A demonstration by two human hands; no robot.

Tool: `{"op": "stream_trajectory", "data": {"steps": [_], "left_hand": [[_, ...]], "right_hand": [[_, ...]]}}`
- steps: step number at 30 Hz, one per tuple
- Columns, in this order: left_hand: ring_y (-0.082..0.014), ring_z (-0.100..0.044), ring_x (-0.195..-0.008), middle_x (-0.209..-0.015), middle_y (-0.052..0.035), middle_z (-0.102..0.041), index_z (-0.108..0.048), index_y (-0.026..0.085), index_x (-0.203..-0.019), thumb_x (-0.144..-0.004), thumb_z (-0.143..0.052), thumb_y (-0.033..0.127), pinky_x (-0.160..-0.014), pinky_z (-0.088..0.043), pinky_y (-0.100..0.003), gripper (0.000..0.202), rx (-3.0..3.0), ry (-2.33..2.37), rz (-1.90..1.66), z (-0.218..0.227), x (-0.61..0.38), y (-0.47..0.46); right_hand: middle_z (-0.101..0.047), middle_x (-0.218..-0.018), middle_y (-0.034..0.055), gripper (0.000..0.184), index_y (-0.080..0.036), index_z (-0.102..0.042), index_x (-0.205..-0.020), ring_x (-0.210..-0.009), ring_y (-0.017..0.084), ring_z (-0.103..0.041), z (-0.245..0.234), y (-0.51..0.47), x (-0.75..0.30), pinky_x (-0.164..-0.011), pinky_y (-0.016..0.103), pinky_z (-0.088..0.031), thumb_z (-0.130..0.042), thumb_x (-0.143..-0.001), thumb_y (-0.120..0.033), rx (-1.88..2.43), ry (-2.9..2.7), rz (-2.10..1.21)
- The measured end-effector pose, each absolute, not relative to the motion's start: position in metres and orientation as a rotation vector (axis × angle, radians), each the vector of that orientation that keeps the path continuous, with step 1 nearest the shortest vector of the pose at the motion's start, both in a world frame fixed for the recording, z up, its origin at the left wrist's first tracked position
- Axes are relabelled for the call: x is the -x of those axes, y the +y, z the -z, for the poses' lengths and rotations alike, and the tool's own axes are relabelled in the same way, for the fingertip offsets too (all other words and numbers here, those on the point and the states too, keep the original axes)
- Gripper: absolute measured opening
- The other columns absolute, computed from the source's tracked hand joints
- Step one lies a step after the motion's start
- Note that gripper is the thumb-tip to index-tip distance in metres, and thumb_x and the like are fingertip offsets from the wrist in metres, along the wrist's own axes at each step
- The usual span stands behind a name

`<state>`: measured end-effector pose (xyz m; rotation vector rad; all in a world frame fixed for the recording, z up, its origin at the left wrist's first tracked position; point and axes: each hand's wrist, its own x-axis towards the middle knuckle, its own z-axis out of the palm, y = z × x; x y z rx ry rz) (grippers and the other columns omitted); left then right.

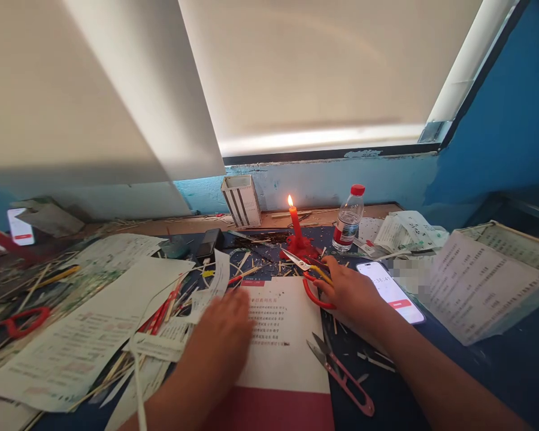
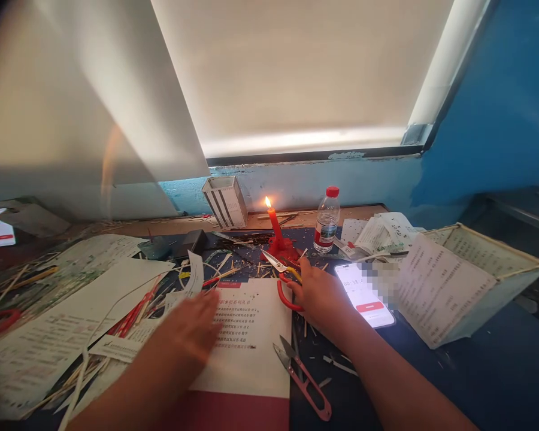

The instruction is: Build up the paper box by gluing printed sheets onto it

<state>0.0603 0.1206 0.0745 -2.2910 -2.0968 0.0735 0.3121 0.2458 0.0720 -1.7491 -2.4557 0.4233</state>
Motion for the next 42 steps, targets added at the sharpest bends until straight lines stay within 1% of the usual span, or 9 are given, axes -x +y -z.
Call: {"op": "stream_trajectory", "data": {"steps": [3,5,8,11,16,23,32,38,42], "left_hand": [[-0.0355,-0.025,-0.157,-0.168,-0.0209,-0.027,-0.044,0.008,-0.156,-0.106,-0.031,0.029,-0.127,-0.022,-0.061,0.056,2.63,-1.864,-0.034,-0.052,-0.084,0.132],[-0.0284,-0.029,-0.157,-0.169,-0.0144,-0.028,-0.036,0.016,-0.161,-0.107,-0.032,0.043,-0.128,-0.028,-0.05,0.06,2.747,-1.793,-0.039,-0.043,-0.087,0.143],[-0.0338,-0.034,-0.154,-0.167,-0.021,-0.029,-0.033,0.009,-0.161,-0.107,-0.031,0.05,-0.124,-0.035,-0.054,0.068,2.685,-1.876,-0.026,-0.036,-0.074,0.158],[-0.0377,-0.043,-0.149,-0.16,-0.0262,-0.043,-0.047,0.001,-0.151,-0.106,-0.036,0.037,-0.121,-0.038,-0.057,0.059,2.623,-1.918,-0.02,-0.034,-0.06,0.166],[-0.03,-0.06,-0.133,-0.143,-0.017,-0.064,-0.063,0.013,-0.137,-0.102,-0.038,0.014,-0.115,-0.047,-0.048,0.043,2.62,-1.857,0.08,-0.038,-0.059,0.173],[-0.0281,-0.065,-0.102,-0.11,-0.0137,-0.07,-0.069,0.015,-0.103,-0.09,-0.042,-0.004,-0.091,-0.054,-0.043,0.036,2.694,-1.736,0.019,-0.058,-0.072,0.188],[-0.0259,-0.058,-0.093,-0.103,-0.0135,-0.066,-0.063,0.016,-0.097,-0.095,-0.034,0.0,-0.09,-0.049,-0.043,0.033,2.643,-1.893,0.105,-0.058,-0.077,0.183],[-0.025,-0.06,-0.099,-0.108,-0.0113,-0.066,-0.058,0.019,-0.094,-0.101,-0.032,0.015,-0.095,-0.048,-0.043,0.027,2.72,-2.097,0.356,-0.056,-0.069,0.18],[-0.0226,-0.061,-0.093,-0.1,-0.0067,-0.067,-0.057,0.021,-0.094,-0.102,-0.035,0.029,-0.084,-0.051,-0.037,0.024,2.761,-2.247,0.522,-0.065,-0.061,0.177]], "right_hand": [[-0.078,-0.112,0.0184,0.05,-0.017,-0.046,-0.144,-0.102,0.036,-0.075,-0.072,0.247,-0.312,-0.072,0.036,-0.047,-0.052,-0.105,-0.047,1.795,-2.457,-0.404],[-0.078,-0.11,0.0185,0.049,-0.016,-0.047,-0.143,-0.102,0.036,-0.075,-0.074,0.246,-0.313,-0.072,0.036,-0.047,-0.052,-0.105,-0.046,1.815,-2.452,-0.389],[-0.078,-0.112,0.0177,0.044,-0.017,-0.052,-0.138,-0.105,0.033,-0.075,-0.076,0.244,-0.314,-0.075,0.034,-0.047,-0.051,-0.106,-0.047,1.801,-2.46,-0.38],[-0.078,-0.113,0.017,0.038,-0.018,-0.055,-0.134,-0.106,0.032,-0.074,-0.075,0.245,-0.314,-0.077,0.033,-0.047,-0.053,-0.106,-0.044,1.769,-2.486,-0.373],[-0.077,-0.114,0.0177,0.041,-0.017,-0.056,-0.136,-0.1,0.033,-0.075,-0.066,0.249,-0.313,-0.071,0.033,-0.047,-0.053,-0.105,-0.044,1.768,-2.525,-0.361],[-0.072,-0.121,0.0179,0.041,-0.019,-0.055,-0.141,-0.104,0.033,-0.073,-0.059,0.254,-0.316,-0.074,0.034,-0.048,-0.05,-0.106,-0.041,1.842,-2.477,-0.295],[-0.069,-0.123,0.0174,0.044,-0.02,-0.054,-0.144,-0.103,0.03,-0.072,-0.057,0.255,-0.314,-0.076,0.031,-0.048,-0.052,-0.106,-0.04,1.891,-2.46,-0.279],[-0.068,-0.123,0.0179,0.046,-0.02,-0.053,-0.146,-0.103,0.031,-0.072,-0.056,0.256,-0.313,-0.078,0.032,-0.049,-0.052,-0.106,-0.042,1.892,-2.456,-0.29],[-0.067,-0.124,0.0177,0.046,-0.02,-0.052,-0.146,-0.103,0.031,-0.072,-0.055,0.256,-0.314,-0.079,0.032,-0.049,-0.052,-0.106,-0.042,1.884,-2.449,-0.295]]}}
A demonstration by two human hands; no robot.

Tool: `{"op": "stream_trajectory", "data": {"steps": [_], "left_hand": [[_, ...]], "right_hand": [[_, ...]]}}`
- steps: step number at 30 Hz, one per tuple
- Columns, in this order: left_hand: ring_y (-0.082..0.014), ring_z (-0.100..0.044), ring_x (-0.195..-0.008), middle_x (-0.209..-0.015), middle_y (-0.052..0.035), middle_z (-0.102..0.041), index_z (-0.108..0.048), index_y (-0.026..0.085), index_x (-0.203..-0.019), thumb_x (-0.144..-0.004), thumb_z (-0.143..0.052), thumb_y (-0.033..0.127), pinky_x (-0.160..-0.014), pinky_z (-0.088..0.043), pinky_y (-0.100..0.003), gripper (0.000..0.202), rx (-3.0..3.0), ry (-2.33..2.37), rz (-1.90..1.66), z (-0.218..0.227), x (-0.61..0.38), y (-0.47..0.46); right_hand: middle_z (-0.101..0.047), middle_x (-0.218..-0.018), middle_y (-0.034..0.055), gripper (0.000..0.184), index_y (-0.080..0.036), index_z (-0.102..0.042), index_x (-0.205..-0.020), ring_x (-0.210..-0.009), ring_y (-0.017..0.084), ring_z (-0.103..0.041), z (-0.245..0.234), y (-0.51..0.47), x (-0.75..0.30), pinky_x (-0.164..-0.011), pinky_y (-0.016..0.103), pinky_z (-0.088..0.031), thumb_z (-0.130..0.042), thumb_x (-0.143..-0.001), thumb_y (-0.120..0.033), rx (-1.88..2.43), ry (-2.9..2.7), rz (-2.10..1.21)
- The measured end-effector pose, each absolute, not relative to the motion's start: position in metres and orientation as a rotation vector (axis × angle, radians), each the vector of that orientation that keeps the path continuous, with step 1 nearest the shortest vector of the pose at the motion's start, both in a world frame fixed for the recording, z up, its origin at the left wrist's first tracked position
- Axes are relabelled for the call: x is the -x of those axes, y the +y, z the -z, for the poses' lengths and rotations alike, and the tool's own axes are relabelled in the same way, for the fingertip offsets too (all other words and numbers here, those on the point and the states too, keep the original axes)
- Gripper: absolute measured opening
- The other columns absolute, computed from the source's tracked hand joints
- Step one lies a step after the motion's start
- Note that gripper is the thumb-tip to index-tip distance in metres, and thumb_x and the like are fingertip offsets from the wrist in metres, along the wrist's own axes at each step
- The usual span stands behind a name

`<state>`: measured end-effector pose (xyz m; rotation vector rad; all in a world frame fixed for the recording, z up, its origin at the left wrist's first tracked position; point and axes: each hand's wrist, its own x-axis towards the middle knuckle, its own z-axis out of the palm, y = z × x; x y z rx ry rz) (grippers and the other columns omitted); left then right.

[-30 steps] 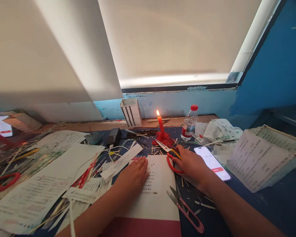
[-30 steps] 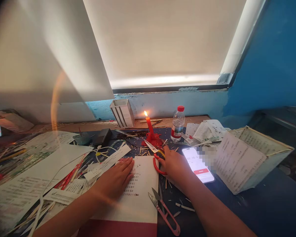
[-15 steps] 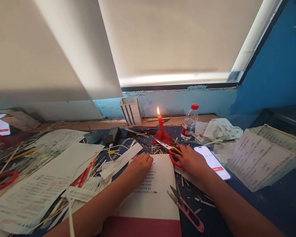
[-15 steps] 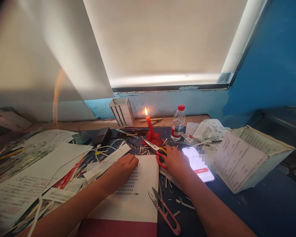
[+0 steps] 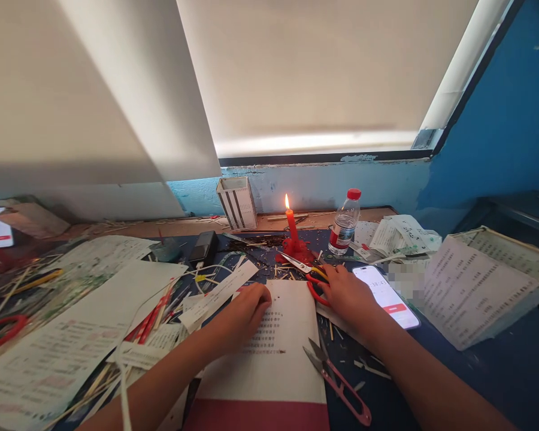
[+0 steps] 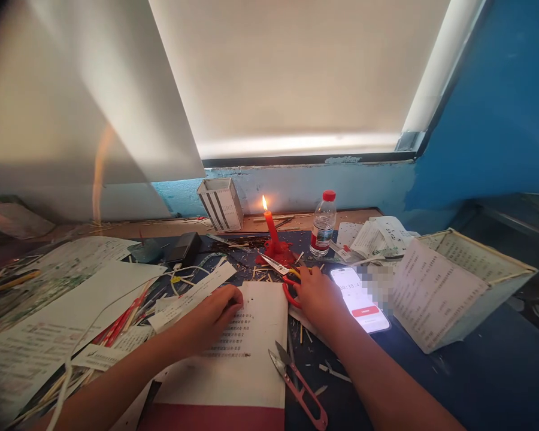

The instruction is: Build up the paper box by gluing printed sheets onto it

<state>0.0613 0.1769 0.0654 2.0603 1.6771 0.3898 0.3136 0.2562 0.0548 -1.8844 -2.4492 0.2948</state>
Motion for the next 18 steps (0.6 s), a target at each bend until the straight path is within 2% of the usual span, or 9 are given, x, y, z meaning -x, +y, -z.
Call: {"op": "stream_trajectory", "data": {"steps": [5,9,12,14,16,18], "left_hand": [[-0.0177,-0.06,-0.074,-0.085,-0.0004,-0.064,-0.056,0.023,-0.096,-0.104,-0.035,0.046,-0.065,-0.049,-0.029,0.033,-1.887,1.725,-0.505,-0.086,-0.05,0.169],[-0.0199,-0.064,-0.072,-0.082,-0.0022,-0.069,-0.055,0.022,-0.091,-0.1,-0.044,0.056,-0.065,-0.047,-0.032,0.037,-1.818,1.955,-0.597,-0.088,-0.032,0.163],[-0.0243,-0.07,-0.076,-0.082,-0.0045,-0.074,-0.059,0.022,-0.085,-0.097,-0.052,0.048,-0.07,-0.049,-0.036,0.029,-1.877,2.024,-0.536,-0.075,-0.026,0.159],[-0.0288,-0.073,-0.088,-0.093,-0.0091,-0.078,-0.066,0.021,-0.09,-0.098,-0.05,0.042,-0.081,-0.054,-0.043,0.027,-1.969,1.986,-0.476,-0.064,-0.032,0.155],[-0.0314,-0.071,-0.113,-0.119,-0.0154,-0.076,-0.07,0.019,-0.111,-0.102,-0.041,0.037,-0.101,-0.053,-0.049,0.036,-2.087,1.88,-0.436,-0.053,-0.044,0.152],[-0.0274,-0.054,-0.142,-0.154,-0.0116,-0.057,-0.063,0.022,-0.138,-0.102,-0.045,0.042,-0.12,-0.041,-0.045,0.045,-2.232,1.665,-0.359,-0.045,-0.056,0.15]], "right_hand": [[-0.066,-0.124,0.0176,0.044,-0.02,-0.055,-0.145,-0.102,0.032,-0.071,-0.057,0.256,-0.314,-0.076,0.033,-0.049,-0.053,-0.105,-0.039,1.868,-2.423,-0.295],[-0.062,-0.13,0.0171,0.049,-0.019,-0.053,-0.148,-0.1,0.031,-0.071,-0.062,0.252,-0.312,-0.076,0.035,-0.05,-0.051,-0.105,-0.043,1.801,-2.397,-0.309],[-0.061,-0.134,0.0145,0.055,-0.021,-0.051,-0.15,-0.108,0.03,-0.069,-0.063,0.248,-0.307,-0.086,0.035,-0.05,-0.057,-0.101,-0.046,1.692,-2.428,-0.355],[-0.06,-0.138,0.0149,0.055,-0.02,-0.052,-0.149,-0.116,0.032,-0.066,-0.061,0.246,-0.304,-0.093,0.038,-0.049,-0.061,-0.099,-0.042,1.648,-2.453,-0.38],[-0.059,-0.141,0.0165,0.052,-0.019,-0.053,-0.148,-0.123,0.033,-0.063,-0.059,0.245,-0.301,-0.098,0.04,-0.048,-0.06,-0.099,-0.036,1.638,-2.46,-0.398],[-0.059,-0.142,0.0179,0.049,-0.019,-0.054,-0.148,-0.127,0.033,-0.06,-0.056,0.245,-0.3,-0.101,0.04,-0.046,-0.057,-0.101,-0.03,1.653,-2.447,-0.405]]}}
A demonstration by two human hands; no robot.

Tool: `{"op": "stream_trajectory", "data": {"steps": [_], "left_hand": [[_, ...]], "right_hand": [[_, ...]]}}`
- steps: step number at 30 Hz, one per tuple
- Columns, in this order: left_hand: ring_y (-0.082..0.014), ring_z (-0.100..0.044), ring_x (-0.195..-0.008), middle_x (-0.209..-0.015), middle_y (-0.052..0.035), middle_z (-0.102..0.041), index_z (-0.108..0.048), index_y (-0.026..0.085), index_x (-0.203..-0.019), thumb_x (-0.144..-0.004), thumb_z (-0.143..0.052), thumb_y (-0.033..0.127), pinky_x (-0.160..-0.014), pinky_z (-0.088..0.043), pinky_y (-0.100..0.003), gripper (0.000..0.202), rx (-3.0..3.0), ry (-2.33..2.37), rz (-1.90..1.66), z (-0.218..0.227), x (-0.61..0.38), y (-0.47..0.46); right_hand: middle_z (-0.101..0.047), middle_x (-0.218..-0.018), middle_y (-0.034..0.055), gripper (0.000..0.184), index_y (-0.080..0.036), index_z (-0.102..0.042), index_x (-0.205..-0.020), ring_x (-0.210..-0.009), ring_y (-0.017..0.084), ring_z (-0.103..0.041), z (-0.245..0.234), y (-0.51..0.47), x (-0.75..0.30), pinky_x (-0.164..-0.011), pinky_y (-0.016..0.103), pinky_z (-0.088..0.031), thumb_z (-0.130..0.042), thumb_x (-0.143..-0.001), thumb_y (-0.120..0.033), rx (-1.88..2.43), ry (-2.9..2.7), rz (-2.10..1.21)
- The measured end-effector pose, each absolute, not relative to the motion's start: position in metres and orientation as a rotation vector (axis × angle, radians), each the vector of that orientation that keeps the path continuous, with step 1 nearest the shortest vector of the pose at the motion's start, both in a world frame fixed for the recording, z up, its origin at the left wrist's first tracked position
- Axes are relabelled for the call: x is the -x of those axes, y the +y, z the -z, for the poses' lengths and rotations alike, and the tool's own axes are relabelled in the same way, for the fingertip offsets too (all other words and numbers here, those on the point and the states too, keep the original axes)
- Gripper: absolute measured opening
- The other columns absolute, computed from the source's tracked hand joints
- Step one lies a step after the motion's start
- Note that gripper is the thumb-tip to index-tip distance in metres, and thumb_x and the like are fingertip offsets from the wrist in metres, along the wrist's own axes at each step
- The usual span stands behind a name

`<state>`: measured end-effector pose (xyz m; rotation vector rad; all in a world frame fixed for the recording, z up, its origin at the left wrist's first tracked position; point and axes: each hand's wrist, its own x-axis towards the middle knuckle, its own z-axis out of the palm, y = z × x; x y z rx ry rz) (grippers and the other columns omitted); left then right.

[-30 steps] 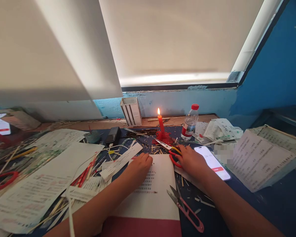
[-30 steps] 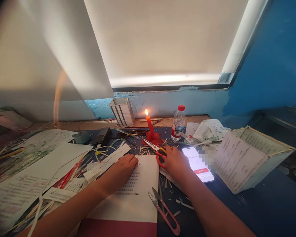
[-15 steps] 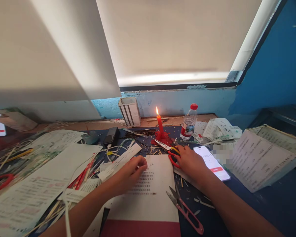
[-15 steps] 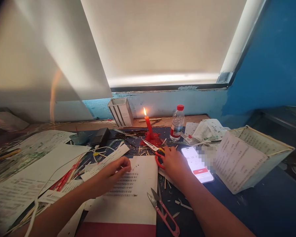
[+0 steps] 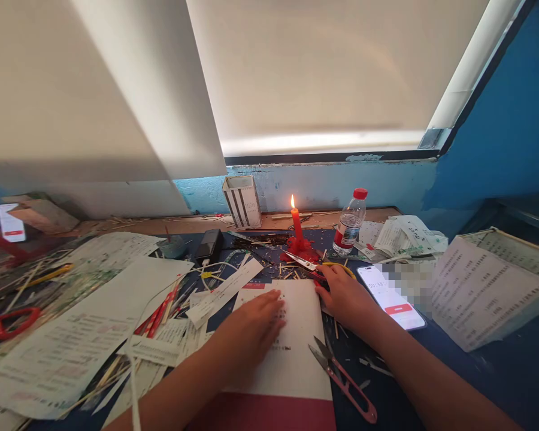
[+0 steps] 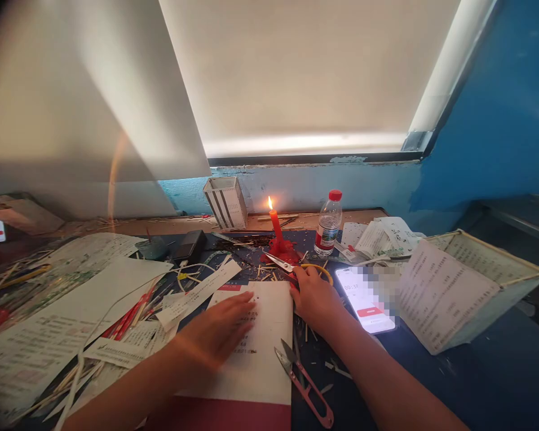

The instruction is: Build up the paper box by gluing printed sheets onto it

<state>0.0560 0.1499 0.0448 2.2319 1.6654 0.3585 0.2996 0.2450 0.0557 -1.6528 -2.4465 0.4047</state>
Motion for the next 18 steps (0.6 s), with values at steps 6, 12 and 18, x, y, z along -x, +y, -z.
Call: {"op": "stream_trajectory", "data": {"steps": [6,12,18], "left_hand": [[-0.0283,-0.016,-0.16,-0.172,-0.0109,-0.017,-0.027,0.017,-0.164,-0.104,-0.026,0.064,-0.13,-0.022,-0.05,0.076,-2.404,1.683,-0.012,-0.026,-0.039,0.159],[-0.0532,-0.024,-0.152,-0.158,-0.045,-0.025,-0.034,-0.022,-0.148,-0.105,-0.022,0.057,-0.122,-0.021,-0.073,0.091,-2.221,2.179,0.053,-0.018,-0.01,0.163],[-0.0248,-0.01,-0.161,-0.173,-0.0074,-0.012,-0.02,0.018,-0.166,-0.103,-0.024,0.069,-0.131,-0.019,-0.044,0.081,-2.473,1.708,0.013,-0.022,-0.056,0.158]], "right_hand": [[-0.061,-0.139,0.0199,0.045,-0.016,-0.056,-0.146,-0.124,0.033,-0.062,-0.051,0.25,-0.302,-0.101,0.04,-0.046,-0.055,-0.101,-0.023,1.664,-2.405,-0.426],[-0.062,-0.137,0.021,0.044,-0.014,-0.058,-0.143,-0.122,0.035,-0.063,-0.046,0.25,-0.301,-0.103,0.044,-0.047,-0.053,-0.102,-0.026,1.56,-2.391,-0.481],[-0.066,-0.137,0.0182,0.039,-0.013,-0.062,-0.138,-0.129,0.029,-0.06,-0.045,0.252,-0.297,-0.109,0.038,-0.043,-0.05,-0.103,-0.022,1.402,-2.36,-0.565]]}}
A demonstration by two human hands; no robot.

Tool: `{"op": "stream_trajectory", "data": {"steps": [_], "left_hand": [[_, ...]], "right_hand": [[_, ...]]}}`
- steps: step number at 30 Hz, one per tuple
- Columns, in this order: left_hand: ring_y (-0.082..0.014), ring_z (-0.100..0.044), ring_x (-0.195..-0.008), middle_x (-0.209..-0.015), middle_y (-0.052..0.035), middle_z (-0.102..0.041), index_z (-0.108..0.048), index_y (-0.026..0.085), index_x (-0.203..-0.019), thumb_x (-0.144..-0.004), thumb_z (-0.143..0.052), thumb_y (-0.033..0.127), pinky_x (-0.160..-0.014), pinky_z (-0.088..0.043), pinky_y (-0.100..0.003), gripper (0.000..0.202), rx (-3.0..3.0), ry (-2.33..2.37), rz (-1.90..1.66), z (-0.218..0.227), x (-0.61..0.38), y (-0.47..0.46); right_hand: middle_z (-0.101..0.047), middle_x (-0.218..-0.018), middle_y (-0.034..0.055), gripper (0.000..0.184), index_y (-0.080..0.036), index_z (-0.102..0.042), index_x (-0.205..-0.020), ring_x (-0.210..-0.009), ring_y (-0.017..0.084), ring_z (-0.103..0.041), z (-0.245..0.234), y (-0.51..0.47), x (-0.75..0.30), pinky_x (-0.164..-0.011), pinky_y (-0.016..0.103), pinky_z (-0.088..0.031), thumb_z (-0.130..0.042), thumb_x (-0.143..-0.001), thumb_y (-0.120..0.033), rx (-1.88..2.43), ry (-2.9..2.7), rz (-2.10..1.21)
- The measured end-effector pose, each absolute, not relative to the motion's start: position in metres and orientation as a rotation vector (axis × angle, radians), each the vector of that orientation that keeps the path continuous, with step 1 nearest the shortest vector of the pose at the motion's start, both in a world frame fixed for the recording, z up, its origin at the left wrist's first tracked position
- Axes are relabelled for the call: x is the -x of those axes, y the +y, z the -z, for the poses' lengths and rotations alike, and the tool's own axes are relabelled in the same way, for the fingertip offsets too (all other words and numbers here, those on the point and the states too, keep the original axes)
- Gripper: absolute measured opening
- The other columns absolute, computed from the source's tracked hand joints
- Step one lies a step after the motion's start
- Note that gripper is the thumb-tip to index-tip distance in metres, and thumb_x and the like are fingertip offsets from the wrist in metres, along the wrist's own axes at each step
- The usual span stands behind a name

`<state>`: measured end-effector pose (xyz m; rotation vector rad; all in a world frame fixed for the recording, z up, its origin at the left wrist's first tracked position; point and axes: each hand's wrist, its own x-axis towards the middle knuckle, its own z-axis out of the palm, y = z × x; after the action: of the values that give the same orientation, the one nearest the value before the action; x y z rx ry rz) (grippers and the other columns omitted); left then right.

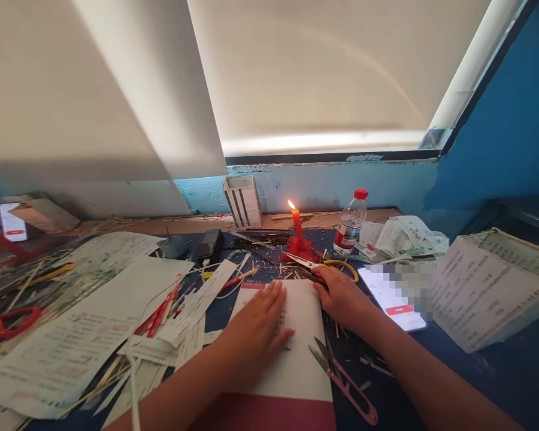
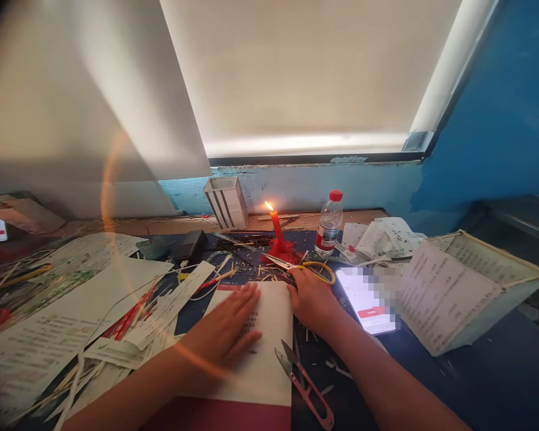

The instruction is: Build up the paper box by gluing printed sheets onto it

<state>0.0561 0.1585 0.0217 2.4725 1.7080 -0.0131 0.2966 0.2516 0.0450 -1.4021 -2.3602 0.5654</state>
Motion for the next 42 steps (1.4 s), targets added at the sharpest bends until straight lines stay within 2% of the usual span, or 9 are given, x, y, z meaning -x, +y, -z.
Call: {"op": "stream_trajectory", "data": {"steps": [2,7,11,14,17,22,29,34,42], "left_hand": [[-0.0229,-0.013,-0.16,-0.173,-0.0077,-0.013,-0.017,0.017,-0.166,-0.103,-0.023,0.068,-0.13,-0.021,-0.041,0.081,-2.492,1.621,-0.008,-0.023,-0.068,0.16],[-0.0335,-0.03,-0.155,-0.165,-0.0242,-0.031,-0.035,0.001,-0.158,-0.107,-0.026,0.055,-0.126,-0.032,-0.052,0.075,-2.431,1.733,-0.024,-0.028,-0.067,0.168],[-0.0289,-0.045,-0.149,-0.161,-0.0156,-0.047,-0.05,0.013,-0.153,-0.108,-0.028,0.047,-0.123,-0.039,-0.05,0.061,-2.417,1.777,-0.062,-0.031,-0.056,0.162],[-0.0289,-0.05,-0.146,-0.16,-0.014,-0.049,-0.053,0.018,-0.151,-0.106,-0.031,0.052,-0.12,-0.044,-0.05,0.06,-2.406,1.815,-0.097,-0.027,-0.052,0.149],[-0.0336,-0.043,-0.15,-0.164,-0.0175,-0.04,-0.045,0.014,-0.156,-0.103,-0.038,0.061,-0.121,-0.041,-0.054,0.071,-2.451,1.83,-0.154,-0.013,-0.048,0.135],[-0.0302,-0.024,-0.158,-0.172,-0.0129,-0.021,-0.022,0.016,-0.166,-0.104,-0.04,0.058,-0.125,-0.032,-0.051,0.077,-2.57,1.802,-0.269,0.01,-0.039,0.121],[-0.029,-0.017,-0.159,-0.172,-0.0125,-0.016,-0.021,0.013,-0.165,-0.105,-0.032,0.061,-0.127,-0.027,-0.05,0.078,-2.448,1.828,-0.158,0.001,-0.041,0.119],[-0.0299,-0.014,-0.159,-0.172,-0.013,-0.013,-0.021,0.011,-0.165,-0.105,-0.028,0.062,-0.128,-0.026,-0.051,0.079,-2.393,1.828,-0.126,-0.003,-0.04,0.119],[-0.0302,-0.014,-0.159,-0.172,-0.0116,-0.013,-0.022,0.012,-0.165,-0.105,-0.028,0.063,-0.128,-0.025,-0.052,0.079,-2.382,1.823,-0.158,-0.004,-0.037,0.118]], "right_hand": [[-0.069,-0.134,0.0169,0.038,-0.013,-0.063,-0.137,-0.128,0.026,-0.061,-0.045,0.252,-0.295,-0.11,0.036,-0.043,-0.046,-0.103,-0.018,1.361,-2.352,-0.592],[-0.07,-0.133,0.0192,0.037,-0.011,-0.063,-0.135,-0.127,0.027,-0.063,-0.049,0.25,-0.295,-0.11,0.038,-0.043,-0.047,-0.103,-0.019,1.324,-2.339,-0.633],[-0.074,-0.125,0.0134,0.031,-0.017,-0.065,-0.129,-0.116,0.025,-0.069,-0.055,0.244,-0.298,-0.1,0.035,-0.05,-0.049,-0.104,-0.023,1.266,-2.386,-0.697],[-0.077,-0.122,0.0105,0.03,-0.022,-0.07,-0.125,-0.113,0.026,-0.071,-0.058,0.243,-0.3,-0.097,0.035,-0.052,-0.049,-0.105,-0.025,1.221,-2.446,-0.713],[-0.077,-0.126,0.0093,0.035,-0.028,-0.073,-0.131,-0.117,0.027,-0.07,-0.059,0.244,-0.3,-0.102,0.038,-0.05,-0.05,-0.105,-0.025,1.171,-2.526,-0.706],[-0.077,-0.129,0.0081,0.041,-0.032,-0.072,-0.136,-0.122,0.028,-0.069,-0.059,0.245,-0.299,-0.104,0.039,-0.05,-0.051,-0.102,-0.021,1.129,-2.628,-0.706],[-0.077,-0.129,0.0083,0.041,-0.028,-0.072,-0.137,-0.118,0.029,-0.071,-0.064,0.244,-0.295,-0.101,0.039,-0.052,-0.05,-0.102,-0.022,1.115,-2.701,-0.717],[-0.081,-0.12,0.0021,0.039,-0.037,-0.074,-0.132,-0.108,0.024,-0.074,-0.067,0.242,-0.295,-0.095,0.033,-0.054,-0.055,-0.1,-0.023,1.049,-2.755,-0.752],[-0.08,-0.117,0.0091,0.041,-0.034,-0.07,-0.138,-0.104,0.03,-0.073,-0.06,0.244,-0.292,-0.088,0.04,-0.054,-0.05,-0.104,-0.026,1.138,-2.731,-0.628]]}}
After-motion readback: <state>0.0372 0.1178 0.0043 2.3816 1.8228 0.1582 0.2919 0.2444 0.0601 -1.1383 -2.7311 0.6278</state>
